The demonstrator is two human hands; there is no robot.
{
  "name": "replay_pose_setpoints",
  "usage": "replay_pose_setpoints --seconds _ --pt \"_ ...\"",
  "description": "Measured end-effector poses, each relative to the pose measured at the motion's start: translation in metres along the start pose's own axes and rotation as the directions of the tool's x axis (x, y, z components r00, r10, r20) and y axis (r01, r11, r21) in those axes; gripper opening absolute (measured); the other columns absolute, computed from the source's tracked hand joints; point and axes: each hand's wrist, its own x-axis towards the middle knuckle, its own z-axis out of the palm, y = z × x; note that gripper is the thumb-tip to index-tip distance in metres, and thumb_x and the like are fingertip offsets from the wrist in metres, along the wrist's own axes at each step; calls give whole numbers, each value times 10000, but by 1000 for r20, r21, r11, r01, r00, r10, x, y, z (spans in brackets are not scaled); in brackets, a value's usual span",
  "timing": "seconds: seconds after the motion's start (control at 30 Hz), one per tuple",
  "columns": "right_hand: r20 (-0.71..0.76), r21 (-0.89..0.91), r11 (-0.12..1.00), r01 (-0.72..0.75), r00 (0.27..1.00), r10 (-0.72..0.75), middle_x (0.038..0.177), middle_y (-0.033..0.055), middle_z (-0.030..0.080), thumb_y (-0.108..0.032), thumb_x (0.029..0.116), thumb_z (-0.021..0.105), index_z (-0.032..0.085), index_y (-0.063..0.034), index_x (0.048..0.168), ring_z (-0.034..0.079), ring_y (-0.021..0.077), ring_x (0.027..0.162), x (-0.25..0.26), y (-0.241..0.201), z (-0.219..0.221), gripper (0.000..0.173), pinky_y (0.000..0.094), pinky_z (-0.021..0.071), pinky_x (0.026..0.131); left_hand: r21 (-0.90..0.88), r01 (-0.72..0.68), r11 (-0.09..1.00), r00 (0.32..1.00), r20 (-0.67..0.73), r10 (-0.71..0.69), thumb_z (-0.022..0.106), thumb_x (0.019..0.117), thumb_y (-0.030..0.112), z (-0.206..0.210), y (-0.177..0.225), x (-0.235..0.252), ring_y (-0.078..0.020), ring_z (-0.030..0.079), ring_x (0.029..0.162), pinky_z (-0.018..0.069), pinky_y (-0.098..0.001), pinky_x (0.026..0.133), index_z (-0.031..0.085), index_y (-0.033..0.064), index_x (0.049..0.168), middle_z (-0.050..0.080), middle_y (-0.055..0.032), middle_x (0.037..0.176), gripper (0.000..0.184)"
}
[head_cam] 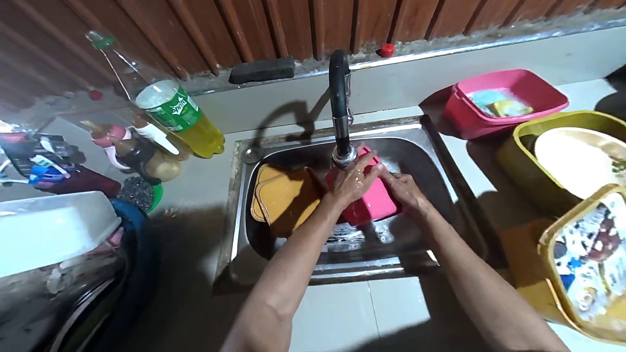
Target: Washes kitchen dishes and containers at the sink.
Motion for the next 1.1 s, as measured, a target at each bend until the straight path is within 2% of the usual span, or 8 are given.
replay_pose_setpoints --seconds 0.1,0.23,0.37,0.53,0.67,0.77,0.93,1.1 --pt "0 44 997 -59 998 59 764 89 710 -489 1038 548 706 -25 984 698 163 671 -5 -3 -1 493 354 606 645 -185 -25 982 985 -170 -6 462 1069 434 6 -18 2 -241 441 1446 336 -469 1201 599 130 1435 481 -94 1562 496" --pt "4 98 992 -74 997 74 788 71 711 -519 1054 486 695 -41 1029 698 151 696 -13 -12 -5 522 352 606 653 -261 84 962 946 -283 -159 376 1089 493 7 -16 -22 -286 500 1393 395 -539 1134 538 115 1478 526 -107 1520 566" --pt "-49 262 959 -112 990 129 899 80 720 -598 1026 479 652 -71 1169 714 182 788 -14 -16 -11 572 390 614 694 -330 221 918 903 -286 -320 340 1098 440 23 -29 -33 -311 261 1537 197 -548 1247 410 93 1563 286 -135 1668 585" --pt "77 569 819 -72 996 33 1039 38 731 -640 1045 321 594 -204 1300 719 169 936 -7 0 -6 574 395 621 771 -871 441 218 728 204 -654 177 1083 591 15 -13 -52 -297 463 1382 416 -561 1090 386 182 1561 471 -136 1529 663" --pt "4 303 950 -68 998 70 999 48 712 -621 1070 226 588 -138 1291 698 145 887 -6 10 -3 643 358 603 751 -933 348 -96 677 321 -662 336 1060 597 5 0 -59 -275 630 1145 534 -500 943 547 152 1404 649 -132 1261 600" --pt "-161 -136 990 -26 987 4 862 125 641 -503 1082 432 636 24 1151 599 184 721 12 19 -17 569 390 517 683 -935 352 -49 557 252 -791 467 1043 558 -2 2 -63 -311 635 1122 533 -523 942 588 54 1335 651 -191 1224 594" --pt "-152 -119 942 313 932 -329 1154 218 638 -354 1069 499 510 40 1352 650 287 1020 0 7 -10 486 499 543 908 -901 420 113 466 107 -878 587 1011 511 5 -12 -68 -355 630 1104 536 -528 935 599 -43 1270 635 -264 1199 612" --pt "147 -447 693 566 811 -567 1600 270 350 -267 1042 428 524 9 1469 344 464 1461 -28 16 42 517 621 264 1189 -856 449 257 562 47 -826 539 1062 403 5 -4 -63 -316 608 1139 500 -495 978 641 -53 1217 638 -245 1212 492"
